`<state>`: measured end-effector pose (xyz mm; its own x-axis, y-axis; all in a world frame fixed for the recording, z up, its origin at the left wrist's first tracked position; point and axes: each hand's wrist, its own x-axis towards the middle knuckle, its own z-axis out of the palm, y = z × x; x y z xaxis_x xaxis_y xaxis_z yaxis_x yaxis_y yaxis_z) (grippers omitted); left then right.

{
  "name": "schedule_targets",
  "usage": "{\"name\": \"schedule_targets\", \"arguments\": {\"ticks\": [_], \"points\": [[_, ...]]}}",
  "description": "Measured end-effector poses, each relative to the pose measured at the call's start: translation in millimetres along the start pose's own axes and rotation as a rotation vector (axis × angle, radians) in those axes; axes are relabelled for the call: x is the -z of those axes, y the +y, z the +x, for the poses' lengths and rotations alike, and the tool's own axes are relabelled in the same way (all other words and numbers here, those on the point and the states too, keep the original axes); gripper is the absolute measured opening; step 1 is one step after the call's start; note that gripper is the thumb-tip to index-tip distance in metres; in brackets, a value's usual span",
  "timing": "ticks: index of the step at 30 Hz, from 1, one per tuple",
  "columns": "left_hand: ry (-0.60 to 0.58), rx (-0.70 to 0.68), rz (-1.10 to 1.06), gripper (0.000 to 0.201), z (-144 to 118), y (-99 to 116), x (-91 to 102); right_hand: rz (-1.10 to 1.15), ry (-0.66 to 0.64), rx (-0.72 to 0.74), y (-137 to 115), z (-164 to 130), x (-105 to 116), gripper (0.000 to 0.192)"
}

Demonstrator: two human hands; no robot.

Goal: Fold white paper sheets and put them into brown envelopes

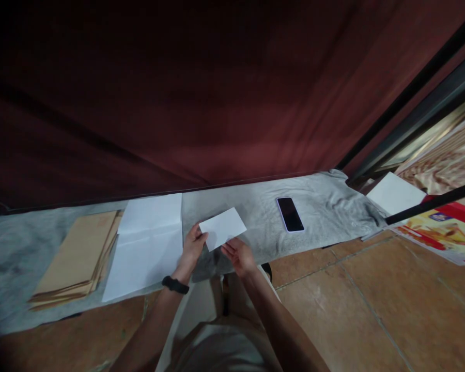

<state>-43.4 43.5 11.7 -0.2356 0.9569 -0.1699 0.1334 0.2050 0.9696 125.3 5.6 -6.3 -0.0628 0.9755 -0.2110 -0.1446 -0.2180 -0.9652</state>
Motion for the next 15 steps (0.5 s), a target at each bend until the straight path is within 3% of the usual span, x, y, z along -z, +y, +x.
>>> {"name": "schedule_targets", "arguments": {"ticks": [3,7,10,13,15], "points": [[0.019,-0.075,0.237,0.052,9.2,-2.5,6.1,-0.078,-0.06,-0.071,7.2,-12.2,9.4,0.043],[0.007,-0.128,0.45,0.056,12.3,-5.8,7.3,-0.161,0.024,-0.003,6.3,-19.7,16.1,0.04],[0.019,-0.169,0.524,0.059,12.3,-6.7,4.2,-0.418,0.056,0.214,-3.0,-13.6,12.6,0.04],[0.063,-0.244,0.547,0.06,9.9,-4.8,2.6,-0.898,0.024,0.495,-9.6,-3.3,4.4,0.045],[0.123,-0.303,0.589,0.059,3.6,-2.3,2.3,-1.138,0.033,0.555,-8.2,1.7,-0.8,0.047]]}}
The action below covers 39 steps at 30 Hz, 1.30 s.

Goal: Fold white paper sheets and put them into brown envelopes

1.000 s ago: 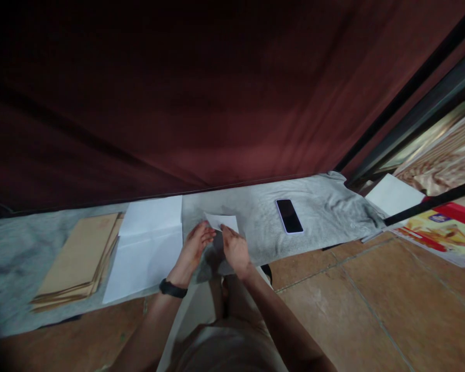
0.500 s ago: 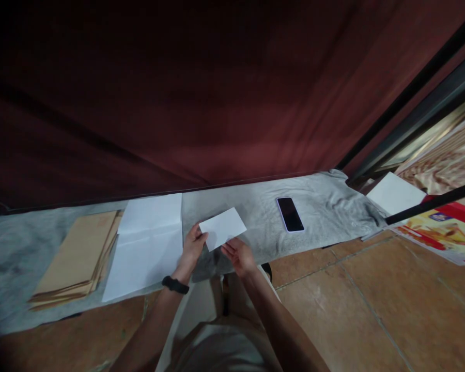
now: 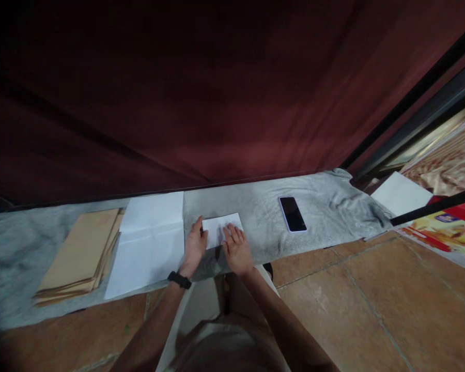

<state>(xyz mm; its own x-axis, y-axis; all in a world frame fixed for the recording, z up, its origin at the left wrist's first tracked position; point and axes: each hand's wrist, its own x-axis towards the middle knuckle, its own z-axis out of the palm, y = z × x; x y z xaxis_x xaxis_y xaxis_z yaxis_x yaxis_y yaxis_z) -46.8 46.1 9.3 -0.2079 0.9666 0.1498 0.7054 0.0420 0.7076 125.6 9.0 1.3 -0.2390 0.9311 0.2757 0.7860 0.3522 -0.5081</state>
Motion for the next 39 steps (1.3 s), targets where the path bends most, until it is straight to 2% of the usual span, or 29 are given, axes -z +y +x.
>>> {"name": "schedule_targets", "arguments": {"ticks": [2,4,7,11,19,26,30,34,39], "points": [[0.061,-0.064,0.074,0.056,-10.7,5.0,1.7,-0.145,-0.017,-0.006,-0.3,0.4,-6.3,0.048],[0.058,-0.162,0.15,0.054,-26.5,10.2,0.2,-0.211,-0.032,-0.024,1.0,-1.9,-11.0,0.049],[-0.096,-0.34,0.247,0.054,-52.6,14.8,-8.2,-0.225,-0.059,-0.017,4.5,-4.3,-11.7,0.049],[-0.188,-0.368,0.345,0.057,-70.9,12.3,-17.1,-0.185,-0.08,-0.007,8.7,2.1,-6.1,0.046],[-0.219,-0.437,0.42,0.056,-68.0,5.7,-9.0,-0.231,-0.066,0.047,10.7,24.1,-14.0,0.049],[-0.141,-0.452,0.544,0.065,-82.3,-2.3,-6.6,-0.332,0.0,0.001,22.4,16.1,-16.4,0.053],[-0.095,-0.425,0.554,0.063,-90.1,-6.6,-0.3,-0.349,0.011,-0.016,30.6,10.3,-11.6,0.055],[-0.06,-0.38,0.527,0.057,-79.8,8.0,-4.4,-0.365,-0.012,-0.021,32.0,8.9,-8.7,0.056],[-0.101,-0.379,0.474,0.054,-45.7,31.0,-30.7,-0.395,-0.034,-0.016,30.7,8.2,-7.9,0.054]]}}
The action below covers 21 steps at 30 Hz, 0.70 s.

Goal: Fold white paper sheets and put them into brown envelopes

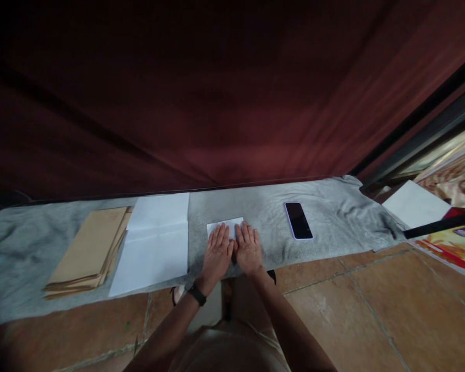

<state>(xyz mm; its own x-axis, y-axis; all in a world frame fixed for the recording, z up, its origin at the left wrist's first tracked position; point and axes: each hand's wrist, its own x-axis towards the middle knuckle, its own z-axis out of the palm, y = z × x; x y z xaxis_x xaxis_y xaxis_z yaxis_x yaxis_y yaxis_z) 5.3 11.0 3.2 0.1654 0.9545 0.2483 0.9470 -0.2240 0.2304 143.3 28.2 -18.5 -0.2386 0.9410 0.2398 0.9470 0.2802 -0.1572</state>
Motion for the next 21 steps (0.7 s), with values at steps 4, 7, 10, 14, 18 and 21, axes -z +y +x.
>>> {"name": "schedule_targets", "arguments": {"ticks": [4,7,10,14,18,21], "points": [[-0.036,0.059,0.012,0.059,11.5,-4.0,-14.0,-0.006,0.007,-0.008,-0.7,0.4,-0.2,0.053],[-0.027,0.067,0.027,0.059,4.1,-13.6,-16.1,0.007,0.011,-0.019,-0.5,0.5,0.0,0.052],[-0.015,0.096,0.046,0.057,-6.0,-23.3,-11.0,0.026,0.015,-0.033,4.4,-1.7,1.0,0.053],[-0.002,0.132,0.045,0.057,-14.6,-30.9,-3.0,0.049,0.023,-0.063,15.7,-4.9,4.7,0.053],[0.0,0.141,0.037,0.058,-16.6,-31.8,-1.8,0.102,0.057,-0.076,8.1,4.1,10.6,0.055],[0.004,0.135,0.046,0.058,-16.1,-31.4,-3.6,0.169,0.034,0.041,-14.8,19.3,11.3,0.053]]}}
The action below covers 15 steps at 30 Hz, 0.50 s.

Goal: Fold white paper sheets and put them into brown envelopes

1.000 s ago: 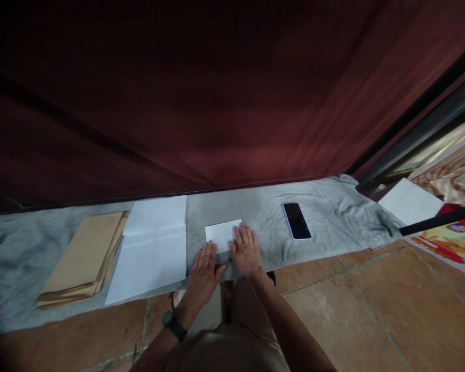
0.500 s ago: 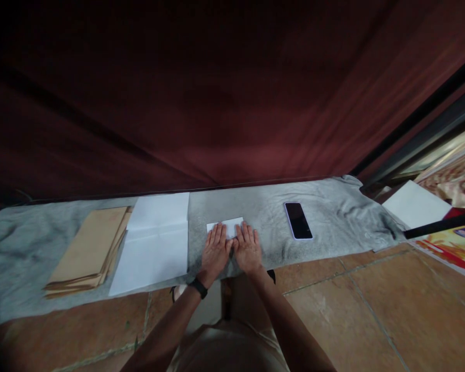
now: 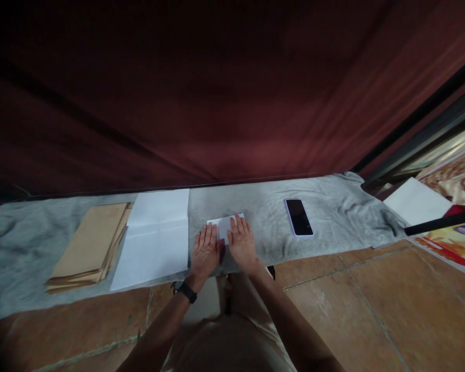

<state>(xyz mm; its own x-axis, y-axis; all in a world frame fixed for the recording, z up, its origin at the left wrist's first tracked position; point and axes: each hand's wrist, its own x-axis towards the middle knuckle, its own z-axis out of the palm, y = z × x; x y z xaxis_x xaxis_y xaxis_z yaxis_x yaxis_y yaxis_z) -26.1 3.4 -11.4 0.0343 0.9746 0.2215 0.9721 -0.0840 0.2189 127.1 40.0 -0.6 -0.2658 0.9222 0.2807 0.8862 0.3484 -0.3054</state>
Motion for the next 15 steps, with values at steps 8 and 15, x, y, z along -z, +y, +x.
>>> {"name": "schedule_targets", "arguments": {"ticks": [8,15], "points": [[-0.001,-0.005,0.023,0.057,-0.2,-0.5,0.2,-0.018,-0.085,0.125,-6.0,19.6,-19.6,0.048],[0.005,0.004,-0.015,0.059,-1.4,-1.0,-1.4,-0.064,-0.069,0.08,25.2,14.4,-15.7,0.053]]}}
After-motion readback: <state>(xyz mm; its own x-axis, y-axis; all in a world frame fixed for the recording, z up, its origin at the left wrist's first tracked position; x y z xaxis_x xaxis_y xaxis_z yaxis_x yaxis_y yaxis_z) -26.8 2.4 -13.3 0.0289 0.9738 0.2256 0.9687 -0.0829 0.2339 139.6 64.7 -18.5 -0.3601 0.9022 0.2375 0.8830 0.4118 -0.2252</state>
